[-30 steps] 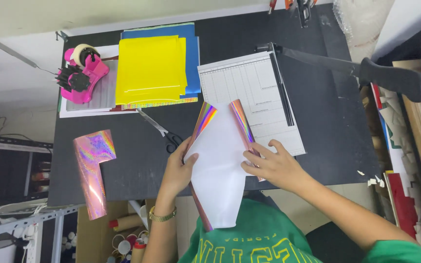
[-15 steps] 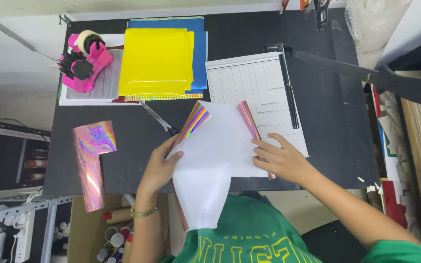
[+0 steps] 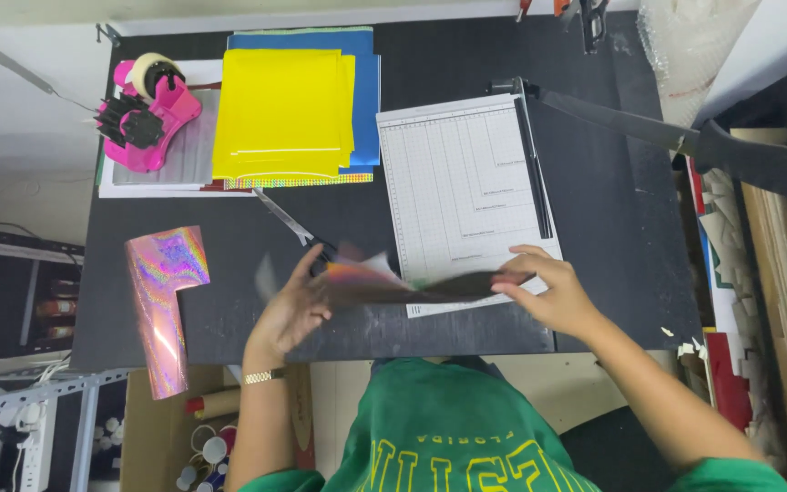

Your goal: Cutting and trimming yellow and iridescent vinyl sheets using a paper trimmer and scissors.

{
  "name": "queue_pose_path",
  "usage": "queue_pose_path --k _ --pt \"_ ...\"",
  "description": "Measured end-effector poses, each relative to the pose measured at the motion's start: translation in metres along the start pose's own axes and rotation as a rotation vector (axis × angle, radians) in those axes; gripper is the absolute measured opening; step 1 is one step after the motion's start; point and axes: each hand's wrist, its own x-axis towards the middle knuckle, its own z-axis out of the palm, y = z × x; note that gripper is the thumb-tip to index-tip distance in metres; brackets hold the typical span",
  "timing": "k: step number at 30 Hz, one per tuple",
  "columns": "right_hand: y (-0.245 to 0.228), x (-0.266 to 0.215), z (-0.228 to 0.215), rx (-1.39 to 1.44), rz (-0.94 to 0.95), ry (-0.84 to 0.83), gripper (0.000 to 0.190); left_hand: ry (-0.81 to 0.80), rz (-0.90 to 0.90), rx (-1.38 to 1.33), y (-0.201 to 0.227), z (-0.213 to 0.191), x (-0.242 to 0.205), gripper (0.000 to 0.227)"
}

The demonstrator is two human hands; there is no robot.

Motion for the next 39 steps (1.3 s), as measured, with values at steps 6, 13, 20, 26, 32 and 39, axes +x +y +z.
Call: queue_pose_path --k 6,13,20,26,32,39 --pt "0.019 0.0 0.008 0.26 0.422 0.28 0.017 -0.078 -0.168 -0.386 -0.078 -0.025 0.069 0.059" --pt "0.135 -0.072 0.024 0.125 0.766 0.366 0.02 0.15 0.084 0.508 -0.069 0.031 0.072 0.04" --pt "0.156 -0.103 0.036 -0.119 1.007 0.345 0.032 0.032 0.154 0.94 -0.048 0.076 0.068 0.073" --pt "0.131 -0.107 0.038 -0.221 1.124 0.389 0.042 0.045 0.042 1.102 -0.082 0.068 0.096 0.079" --pt "0.134 -0.107 0.03 -0.26 1.114 0.449 0.041 0.151 0.049 1.153 -0.076 0.097 0.091 0.079" --pt "0.142 -0.099 0.001 -0.295 1.103 0.426 0.037 0.283 0.095 1.217 -0.073 0.129 0.1 0.069"
